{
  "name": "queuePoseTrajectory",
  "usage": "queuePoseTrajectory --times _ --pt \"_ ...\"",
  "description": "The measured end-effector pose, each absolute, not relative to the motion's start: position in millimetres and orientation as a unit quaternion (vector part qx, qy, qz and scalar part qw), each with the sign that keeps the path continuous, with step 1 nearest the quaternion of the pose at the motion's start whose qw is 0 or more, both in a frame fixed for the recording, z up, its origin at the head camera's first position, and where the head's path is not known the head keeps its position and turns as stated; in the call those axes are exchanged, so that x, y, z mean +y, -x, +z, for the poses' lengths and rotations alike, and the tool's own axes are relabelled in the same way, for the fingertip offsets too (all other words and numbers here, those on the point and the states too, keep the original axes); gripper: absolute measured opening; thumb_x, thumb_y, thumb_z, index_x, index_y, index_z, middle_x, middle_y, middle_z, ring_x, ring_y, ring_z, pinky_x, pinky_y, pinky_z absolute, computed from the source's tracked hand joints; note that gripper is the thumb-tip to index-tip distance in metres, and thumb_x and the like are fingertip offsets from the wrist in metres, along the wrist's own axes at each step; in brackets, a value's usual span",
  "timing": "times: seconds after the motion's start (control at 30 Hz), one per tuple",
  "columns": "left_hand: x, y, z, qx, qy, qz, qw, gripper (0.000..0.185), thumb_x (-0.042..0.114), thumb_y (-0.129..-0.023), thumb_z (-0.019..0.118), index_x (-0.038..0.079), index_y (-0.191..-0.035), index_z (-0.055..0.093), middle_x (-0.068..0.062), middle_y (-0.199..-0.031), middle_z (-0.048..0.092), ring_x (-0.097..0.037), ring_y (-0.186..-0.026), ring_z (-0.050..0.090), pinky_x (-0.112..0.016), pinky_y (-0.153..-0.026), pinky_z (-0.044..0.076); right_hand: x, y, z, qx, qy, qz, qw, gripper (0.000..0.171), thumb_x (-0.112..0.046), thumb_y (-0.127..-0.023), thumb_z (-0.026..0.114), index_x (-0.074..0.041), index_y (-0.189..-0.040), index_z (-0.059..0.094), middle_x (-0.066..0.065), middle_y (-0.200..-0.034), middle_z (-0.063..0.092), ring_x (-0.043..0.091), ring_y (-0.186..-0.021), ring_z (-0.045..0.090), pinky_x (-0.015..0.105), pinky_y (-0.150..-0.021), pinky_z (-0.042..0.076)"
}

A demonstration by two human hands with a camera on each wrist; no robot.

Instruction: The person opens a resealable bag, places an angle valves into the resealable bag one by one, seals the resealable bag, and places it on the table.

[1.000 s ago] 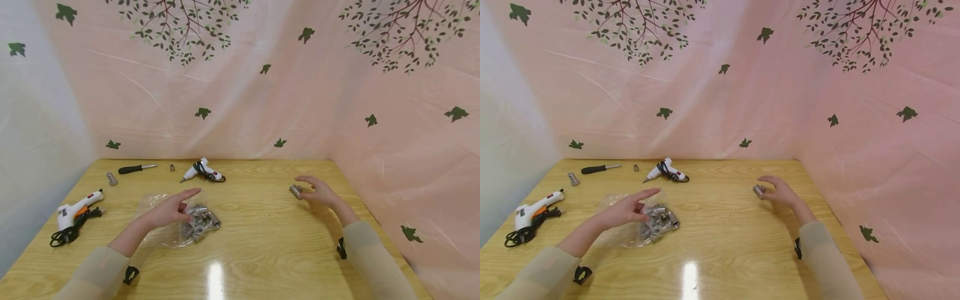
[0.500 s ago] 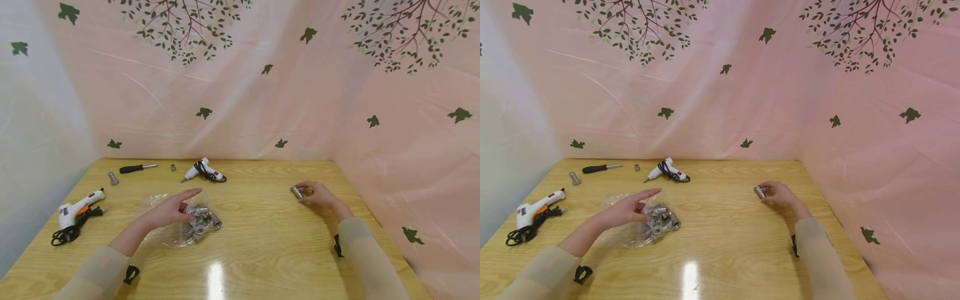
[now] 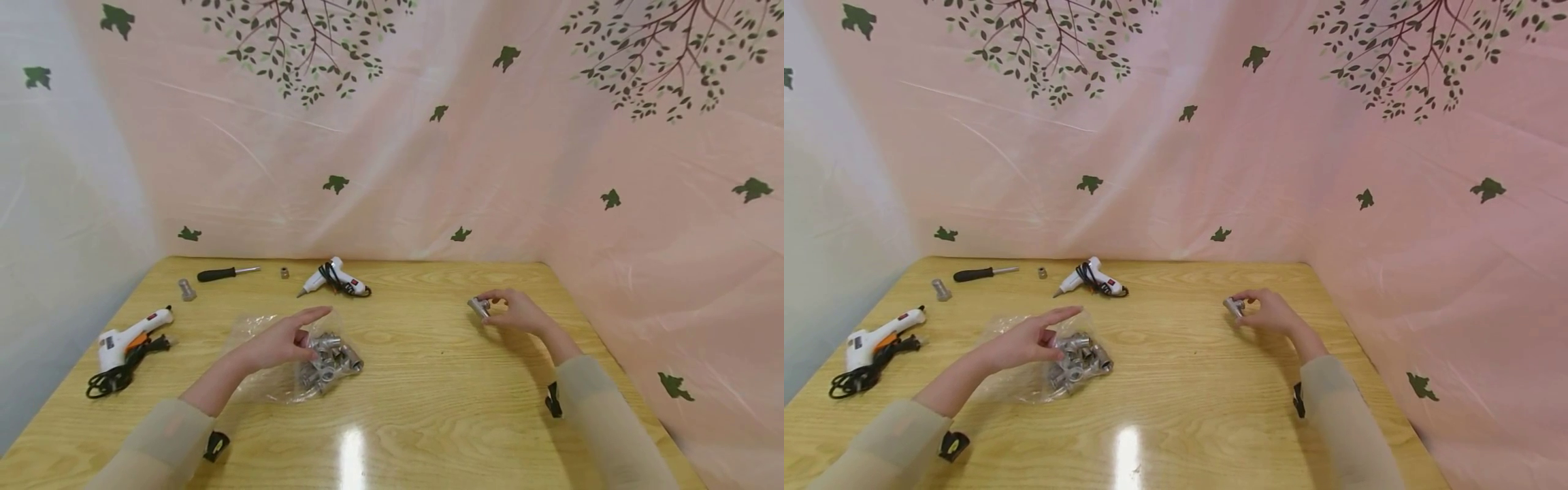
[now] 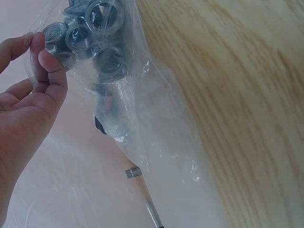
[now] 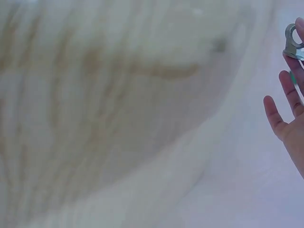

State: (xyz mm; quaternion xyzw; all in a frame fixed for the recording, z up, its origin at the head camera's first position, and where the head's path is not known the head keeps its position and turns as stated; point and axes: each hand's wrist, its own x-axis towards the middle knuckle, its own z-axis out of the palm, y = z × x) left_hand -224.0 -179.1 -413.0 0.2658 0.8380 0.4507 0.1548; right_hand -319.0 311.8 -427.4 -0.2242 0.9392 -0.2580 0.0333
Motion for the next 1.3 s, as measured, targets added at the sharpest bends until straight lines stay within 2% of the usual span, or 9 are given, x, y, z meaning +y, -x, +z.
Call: queuePoseTrajectory --times 0.13,0.23,0.57,0.7,0.93,1.1,1.3 --pt "-179 224 -413 0.837 -0.267 0.452 0.155 0.083 0.006 -0.083 0.069 0.013 -0.151 0.023 -0.013 -0.096 0.046 -0.008 -0.057 0.038 -0.023 -0.054 0.040 301 316 -415 0.933 0.250 -0.256 0.022 0.048 -0.023 -0.080 0.076 -0.016 -0.125 0.061 0.005 -0.114 0.063 0.033 -0.105 0.053 0.057 -0.089 0.040" --pt "-179 224 -412 0.837 -0.267 0.453 0.155 0.083 0.006 -0.083 0.069 0.013 -0.151 0.023 -0.014 -0.096 0.046 -0.007 -0.057 0.038 -0.023 -0.054 0.040 292 311 -405 0.932 0.263 -0.249 0.013 0.050 -0.026 -0.080 0.076 -0.017 -0.126 0.061 0.006 -0.118 0.062 0.032 -0.106 0.053 0.058 -0.091 0.040" --pt "-178 224 -412 0.837 -0.266 0.451 0.158 0.084 0.005 -0.083 0.069 0.013 -0.151 0.022 0.001 -0.068 0.040 -0.007 -0.056 0.037 -0.023 -0.054 0.040 244 289 -375 0.924 0.302 -0.234 -0.013 0.057 -0.049 -0.077 0.073 -0.022 -0.125 0.061 0.002 -0.116 0.063 0.021 -0.104 0.055 0.048 -0.090 0.045" --pt "-178 224 -412 0.837 -0.267 0.451 0.158 0.084 0.006 -0.083 0.070 0.012 -0.151 0.022 0.001 -0.066 0.040 -0.007 -0.056 0.037 -0.023 -0.054 0.040 223 280 -369 0.918 0.320 -0.233 -0.026 0.054 -0.043 -0.077 0.075 -0.022 -0.125 0.062 0.000 -0.116 0.063 0.020 -0.104 0.058 0.047 -0.090 0.047" --pt "-178 224 -413 0.837 -0.269 0.451 0.155 0.084 0.006 -0.083 0.070 0.014 -0.151 0.022 -0.005 -0.080 0.044 -0.007 -0.056 0.038 -0.023 -0.054 0.040 184 266 -365 0.895 0.363 -0.257 -0.036 0.052 -0.032 -0.075 0.079 -0.020 -0.123 0.062 -0.004 -0.112 0.065 0.013 -0.099 0.060 0.039 -0.087 0.050" --pt "-178 224 -413 0.837 -0.269 0.450 0.156 0.084 0.006 -0.083 0.070 0.013 -0.151 0.022 -0.002 -0.072 0.041 -0.007 -0.056 0.037 -0.023 -0.054 0.040 156 261 -368 0.875 0.404 -0.265 -0.036 0.053 -0.032 -0.076 0.078 -0.019 -0.124 0.061 -0.005 -0.112 0.064 0.013 -0.099 0.059 0.031 -0.084 0.049" --pt "-178 224 -412 0.835 -0.268 0.455 0.156 0.084 0.006 -0.082 0.070 0.013 -0.151 0.022 -0.002 -0.074 0.043 -0.007 -0.056 0.039 -0.023 -0.054 0.041 123 257 -382 0.854 0.432 -0.288 -0.022 0.052 -0.030 -0.076 0.079 -0.018 -0.124 0.062 -0.005 -0.115 0.064 0.016 -0.099 0.059 0.036 -0.084 0.050"
